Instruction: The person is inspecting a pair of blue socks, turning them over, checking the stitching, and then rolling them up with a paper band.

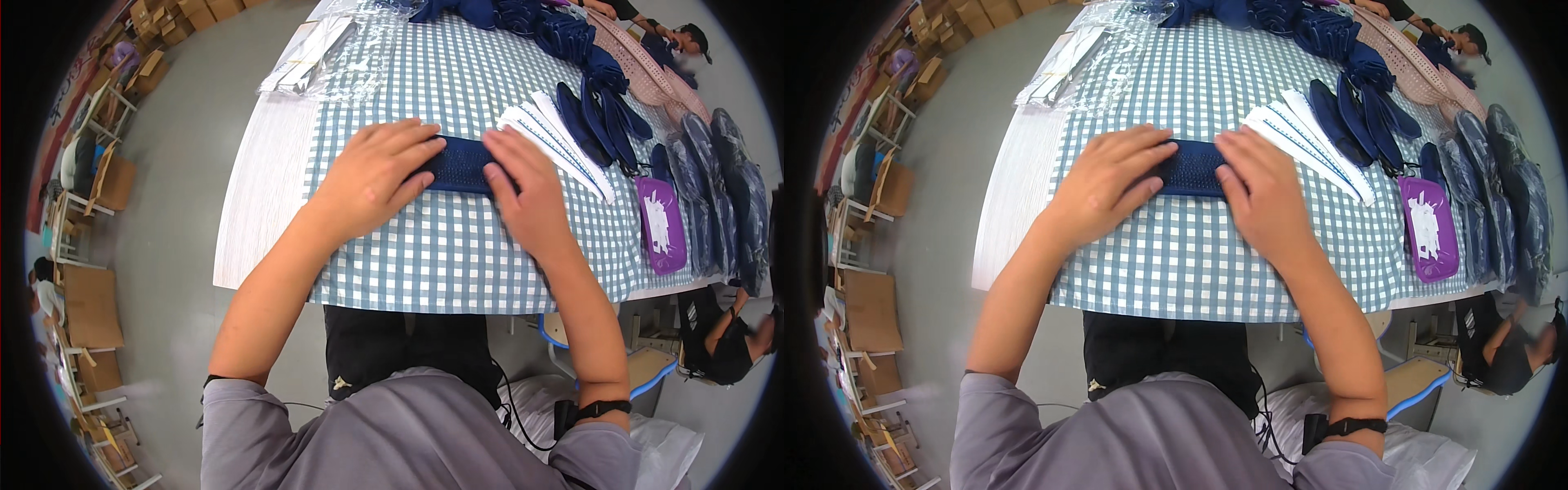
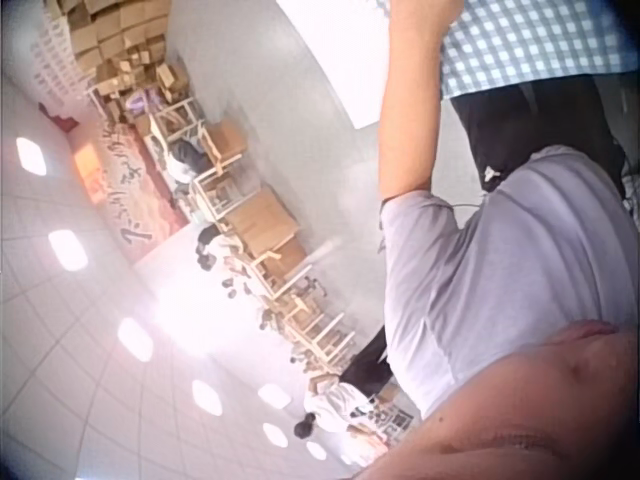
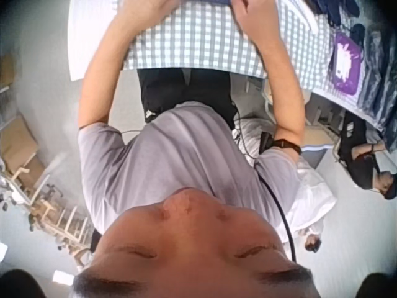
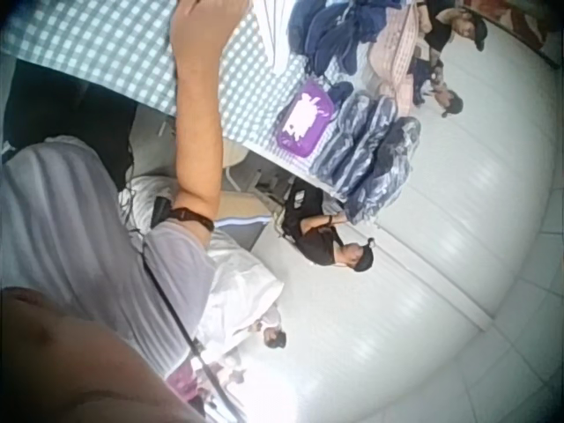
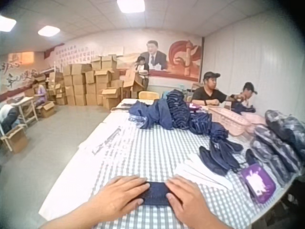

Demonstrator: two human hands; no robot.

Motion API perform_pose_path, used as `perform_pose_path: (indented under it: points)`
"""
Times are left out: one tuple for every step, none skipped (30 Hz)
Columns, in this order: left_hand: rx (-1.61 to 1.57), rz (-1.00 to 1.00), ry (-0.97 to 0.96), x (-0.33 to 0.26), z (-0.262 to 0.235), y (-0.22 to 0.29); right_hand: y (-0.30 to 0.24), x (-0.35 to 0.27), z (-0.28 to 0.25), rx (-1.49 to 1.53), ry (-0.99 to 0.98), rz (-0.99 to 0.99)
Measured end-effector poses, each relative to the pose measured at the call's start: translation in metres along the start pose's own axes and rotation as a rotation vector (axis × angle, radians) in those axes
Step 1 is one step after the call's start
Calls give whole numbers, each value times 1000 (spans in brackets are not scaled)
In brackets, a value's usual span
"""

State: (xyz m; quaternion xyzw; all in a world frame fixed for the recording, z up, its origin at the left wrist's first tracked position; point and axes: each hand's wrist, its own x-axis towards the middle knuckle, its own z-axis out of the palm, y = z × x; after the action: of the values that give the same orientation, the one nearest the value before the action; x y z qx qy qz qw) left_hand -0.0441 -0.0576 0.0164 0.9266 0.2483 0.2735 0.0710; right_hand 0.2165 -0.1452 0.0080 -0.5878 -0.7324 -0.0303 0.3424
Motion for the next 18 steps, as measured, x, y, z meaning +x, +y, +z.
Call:
perform_pose_path:
  points:
    - [58,-3,-67,-2,9,0,-1,-2,3,37,-128,-76]
    - [116,-5,-135,-5,14,0,-2,-3,5,34,-134,-75]
    - [133,-49,-222,-7,15,-5,-2,-4,6,-67,-244,-86]
    - [128,-51,-226,-7,13,-5,-2,-7,6,-164,-353,-96]
    - [165,-64,-233,-7,12,-6,0,-5,4,-195,-435,-66]
    - [202,-77,-239,-7,11,-7,2,-4,1,-195,-441,-63]
    - [181,-93,-253,-7,10,-10,3,-4,0,-219,-437,-61]
    - [177,-95,-254,-6,10,-10,5,-4,-1,-242,-433,-60]
    - [179,-109,-267,-6,9,-10,7,-4,-3,-238,-442,-46]
    - [185,-126,-280,-7,8,-11,8,-4,-3,-235,-444,-49]
    - [188,-130,-280,-8,7,-12,8,-5,-2,-233,-444,-40]
    - [174,-141,-285,-8,6,-13,8,-4,-1,-232,-443,-33]
    - [157,-144,-286,-6,5,-13,9,-4,-3,-238,-439,-33]
    - [159,-139,-280,-5,5,-12,9,-4,-5,-229,-437,-22]
    - [142,-153,-288,-4,5,-11,9,-4,-5,-220,-433,-13]
    - [131,-171,-296,-4,4,-11,9,-3,-4,-223,-424,-21]
    - [141,-169,-285,-3,4,-12,9,-2,-2,-156,-428,24]
    - [59,-165,-264,-2,3,-15,10,-1,0,-88,-431,69]
